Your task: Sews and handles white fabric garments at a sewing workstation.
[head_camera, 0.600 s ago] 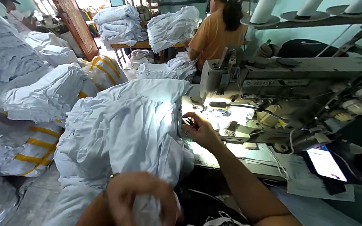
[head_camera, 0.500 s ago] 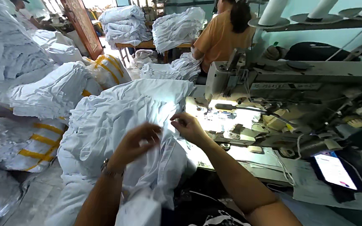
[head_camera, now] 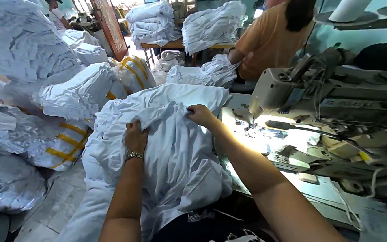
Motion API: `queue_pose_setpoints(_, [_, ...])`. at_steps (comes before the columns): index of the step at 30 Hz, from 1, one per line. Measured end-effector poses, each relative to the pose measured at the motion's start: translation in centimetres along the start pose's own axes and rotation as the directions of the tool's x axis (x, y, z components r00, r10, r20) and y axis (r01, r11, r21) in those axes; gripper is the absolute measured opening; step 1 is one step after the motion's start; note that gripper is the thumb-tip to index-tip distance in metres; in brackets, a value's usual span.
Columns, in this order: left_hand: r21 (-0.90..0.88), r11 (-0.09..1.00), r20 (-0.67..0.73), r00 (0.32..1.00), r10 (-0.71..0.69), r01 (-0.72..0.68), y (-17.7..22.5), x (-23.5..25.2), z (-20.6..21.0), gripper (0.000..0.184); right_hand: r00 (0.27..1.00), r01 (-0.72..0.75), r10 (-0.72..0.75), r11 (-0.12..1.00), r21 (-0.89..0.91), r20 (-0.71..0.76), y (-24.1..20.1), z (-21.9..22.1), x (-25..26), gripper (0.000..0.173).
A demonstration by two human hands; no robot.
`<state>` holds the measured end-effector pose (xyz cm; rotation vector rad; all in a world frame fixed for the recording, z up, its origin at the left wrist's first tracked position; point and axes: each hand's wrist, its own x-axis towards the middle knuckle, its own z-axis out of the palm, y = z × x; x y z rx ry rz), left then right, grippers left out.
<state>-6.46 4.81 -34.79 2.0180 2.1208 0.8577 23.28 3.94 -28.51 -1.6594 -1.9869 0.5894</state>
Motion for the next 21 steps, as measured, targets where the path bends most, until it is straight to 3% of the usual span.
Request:
queue_pose_setpoints(2, [-0.017, 1.000, -0.010, 1.000, -0.006, 0.006, -0.1, 0.0, 0.0, 0.051, 0.975, 0.221, -0.216, 0.950, 0.220, -0.048, -3.8, -0.7, -4.1, 0.022])
queue_pose_setpoints(4, [-0.078, 0.997, -0.039, 0.999, 0.024, -0.027, -0.8, 0.1, 0.3, 0.039, 0.888, 0.458, -0.448, 0.840, 0.292, -0.104, -6.8, -2.4, -9.2, 0.018])
queue_pose_setpoints(7, [-0.464, 0.886, -0.036, 0.999, -0.036, 0.015, -3.0, 0.4, -0.3, 0.034, 0.741, 0.670, -0.606, 0.694, 0.263, -0.289, -8.7, -8.2, -15.9, 0.013])
queue_pose_setpoints(10, [-0.884, 0.463, -0.013, 0.989, -0.149, 0.058, -4.9, -1.0, -6.5, 0.038, 0.636, 0.751, -0.610, 0.630, 0.198, -0.473, -7.2, -15.4, -21.0, 0.018])
queue_pose_setpoints(12, [-0.979, 0.175, -0.121, 0.989, -0.089, -0.104, -5.2, -3.2, -13.9, 0.032, 0.559, 0.806, -0.566, 0.542, 0.237, -0.606, -5.5, -18.1, -22.9, 0.016])
queue_pose_setpoints(13, [-0.977, 0.098, -0.192, 0.981, 0.002, -0.191, -5.6, -4.5, -17.5, 0.034, 0.541, 0.821, -0.548, 0.509, 0.259, -0.639, -4.5, -18.8, -22.7, 0.018])
queue_pose_setpoints(14, [-0.954, 0.123, -0.265, 0.960, 0.092, -0.275, -5.8, -5.9, -20.8, 0.034, 0.548, 0.830, -0.544, 0.447, 0.334, -0.635, -3.2, -18.6, -21.5, 0.022])
queue_pose_setpoints(15, [-0.917, 0.214, -0.301, 0.937, 0.177, -0.336, -6.5, -6.9, -23.7, 0.033, 0.583, 0.813, -0.552, 0.403, 0.420, -0.596, -3.3, -17.5, -19.8, 0.023])
queue_pose_setpoints(16, [-0.863, 0.379, -0.280, 0.941, 0.192, -0.334, -6.6, -7.4, -26.5, 0.031, 0.635, 0.772, -0.473, 0.403, 0.491, -0.611, -5.6, -15.6, -17.8, 0.019])
queue_pose_setpoints(17, [-0.779, 0.564, -0.236, 0.962, 0.140, -0.273, -6.8, -7.5, -29.1, 0.028, 0.720, 0.677, -0.350, 0.545, 0.494, -0.600, -9.5, -14.2, -16.3, 0.014])
queue_pose_setpoints(18, [-0.656, 0.725, -0.242, 0.969, 0.057, -0.207, -7.1, -7.1, -31.5, 0.025, 0.757, 0.609, -0.346, 0.681, 0.407, -0.554, -12.2, -13.5, -14.5, 0.011])
queue_pose_setpoints(19, [-0.549, 0.816, -0.303, 0.953, 0.005, -0.179, -8.9, -6.4, -34.0, 0.026, 0.750, 0.597, -0.387, 0.744, 0.299, -0.537, -14.0, -13.0, -12.8, 0.013])
queue_pose_setpoints(21, [-0.288, 0.939, -0.531, 0.847, 0.004, -0.185, -14.3, -5.8, -39.6, 0.043, 0.662, 0.672, -0.495, 0.724, 0.154, -0.562, -16.6, -12.1, -10.9, 0.017])
